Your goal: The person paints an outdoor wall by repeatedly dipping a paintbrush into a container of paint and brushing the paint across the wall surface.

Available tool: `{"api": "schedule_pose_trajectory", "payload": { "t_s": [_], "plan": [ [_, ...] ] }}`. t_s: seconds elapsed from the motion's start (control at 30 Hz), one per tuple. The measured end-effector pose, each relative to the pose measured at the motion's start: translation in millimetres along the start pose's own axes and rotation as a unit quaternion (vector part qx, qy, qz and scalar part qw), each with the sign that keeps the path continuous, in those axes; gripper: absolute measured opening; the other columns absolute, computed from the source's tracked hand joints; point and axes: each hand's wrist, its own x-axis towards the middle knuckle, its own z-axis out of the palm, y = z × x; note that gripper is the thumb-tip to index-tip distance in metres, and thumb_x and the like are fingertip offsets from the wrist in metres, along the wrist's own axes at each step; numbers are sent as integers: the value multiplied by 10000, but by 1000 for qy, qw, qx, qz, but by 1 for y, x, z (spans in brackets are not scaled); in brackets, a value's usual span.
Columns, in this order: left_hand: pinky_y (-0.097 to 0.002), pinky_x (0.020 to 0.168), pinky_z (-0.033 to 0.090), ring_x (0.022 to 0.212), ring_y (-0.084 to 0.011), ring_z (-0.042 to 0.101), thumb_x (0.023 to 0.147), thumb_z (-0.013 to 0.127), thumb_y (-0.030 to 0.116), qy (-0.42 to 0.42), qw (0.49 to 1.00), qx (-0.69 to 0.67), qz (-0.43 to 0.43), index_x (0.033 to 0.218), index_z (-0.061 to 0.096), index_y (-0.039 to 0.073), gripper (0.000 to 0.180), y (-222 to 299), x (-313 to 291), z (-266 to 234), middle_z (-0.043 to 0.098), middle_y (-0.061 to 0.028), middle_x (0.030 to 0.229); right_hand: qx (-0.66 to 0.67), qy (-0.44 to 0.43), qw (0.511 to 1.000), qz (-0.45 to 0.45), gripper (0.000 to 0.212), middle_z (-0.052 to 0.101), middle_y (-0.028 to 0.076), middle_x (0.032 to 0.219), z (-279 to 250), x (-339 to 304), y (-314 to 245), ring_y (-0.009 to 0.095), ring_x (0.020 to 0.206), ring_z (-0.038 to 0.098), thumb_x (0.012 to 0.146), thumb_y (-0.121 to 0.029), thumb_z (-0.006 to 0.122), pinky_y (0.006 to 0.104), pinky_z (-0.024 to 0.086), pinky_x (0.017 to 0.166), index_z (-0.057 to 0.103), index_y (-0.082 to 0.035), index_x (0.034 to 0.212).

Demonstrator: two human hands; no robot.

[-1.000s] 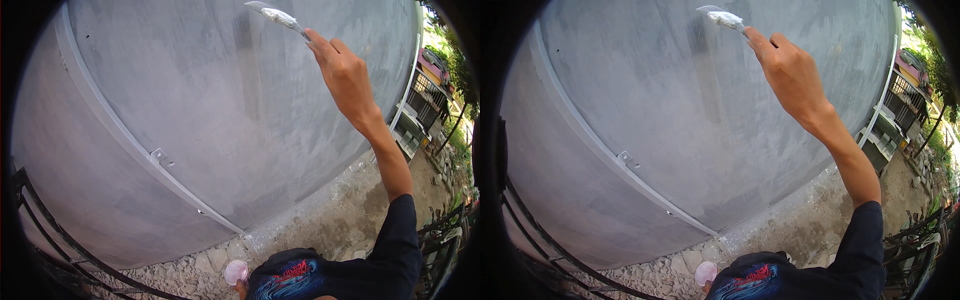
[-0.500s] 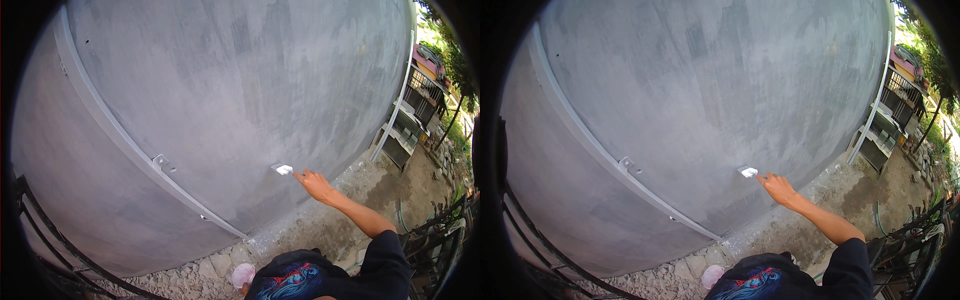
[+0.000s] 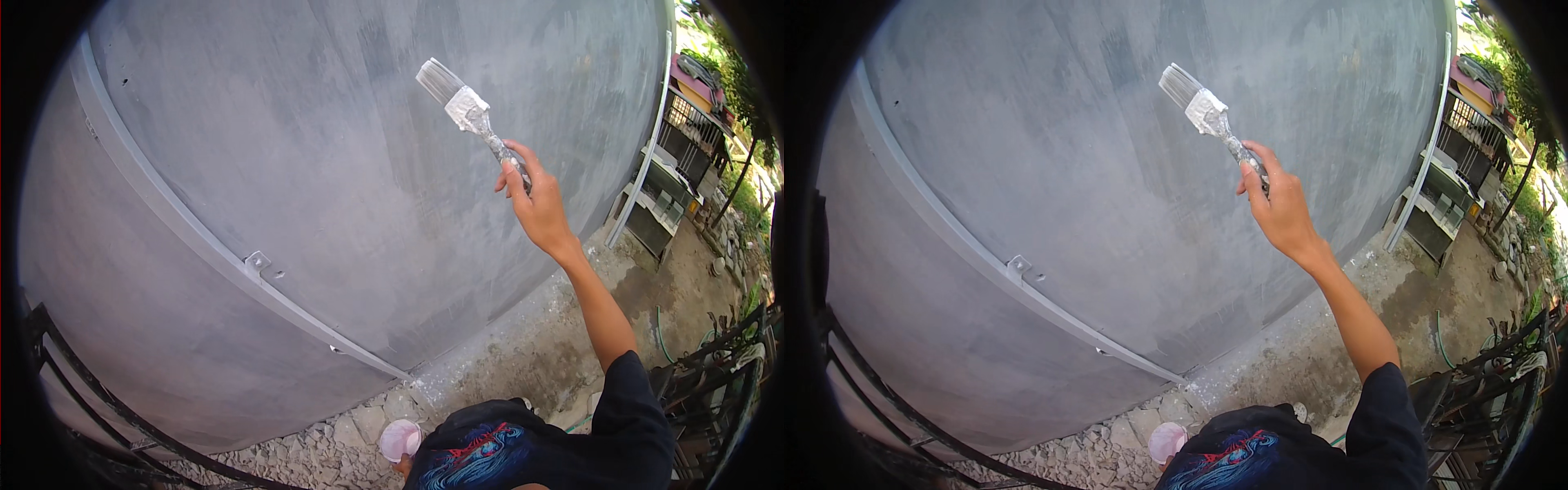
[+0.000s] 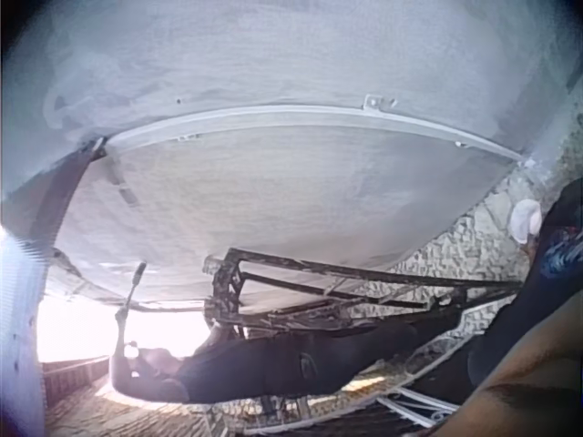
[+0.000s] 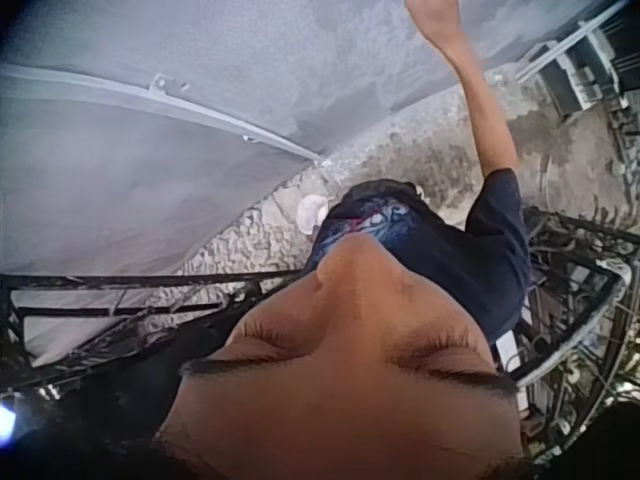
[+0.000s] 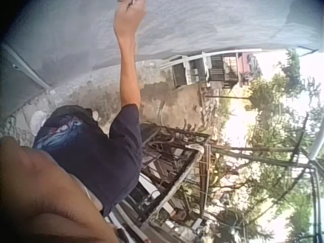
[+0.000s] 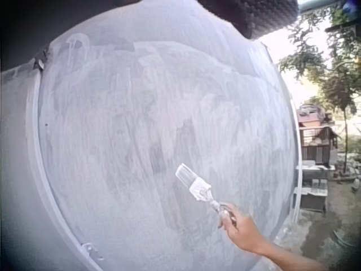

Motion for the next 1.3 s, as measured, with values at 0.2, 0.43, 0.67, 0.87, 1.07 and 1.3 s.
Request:
{"api": "schedule_pose_trajectory", "payload": {
  "t_s": [0.2,0.43,0.67,0.87,1.07,1.3],
  "plan": [
    [-397,518,496,686,-286,625,781,584,126,-6,1000,12,22,1318,423,43,566,20,5,1,607,-181,1020,225,-178,901,324,261,563,82,635,35,-17,40,160,501,510,1021,-222,500,329,394,489,601,4,1102],
    [-399,518,496,690,-288,625,782,585,132,-13,999,15,39,1309,432,41,557,37,4,12,607,-182,1022,-150,-122,973,128,255,578,224,599,88,-139,92,426,576,590,996,-237,535,489,437,507,588,10,962],
    [-402,518,495,694,-290,625,782,586,138,-17,998,15,51,1301,441,38,548,37,9,8,606,-183,1024,-178,-215,939,199,295,631,237,669,70,-200,126,426,667,644,974,-271,550,490,501,598,648,6,960],
    [-403,517,494,697,-291,625,783,587,144,-28,998,10,63,1293,448,37,540,44,2,24,606,-183,1026,16,-202,922,330,369,599,127,615,70,-178,114,226,580,599,962,-326,566,348,443,557,684,22,930],
    [-405,517,494,701,-293,625,783,588,149,-25,997,5,70,1286,456,35,532,44,-8,29,606,-184,1028,195,-116,913,340,414,452,-24,555,42,-44,30,46,467,370,975,-392,557,243,284,449,672,3,928],
    [-407,516,493,704,-295,626,783,589,155,-26,997,-5,76,1277,465,33,524,37,-4,43,606,-184,1030,217,-89,930,284,420,463,-15,545,32,-10,22,53,483,384,978,-395,561,259,306,472,681,3,916]
  ]
}}
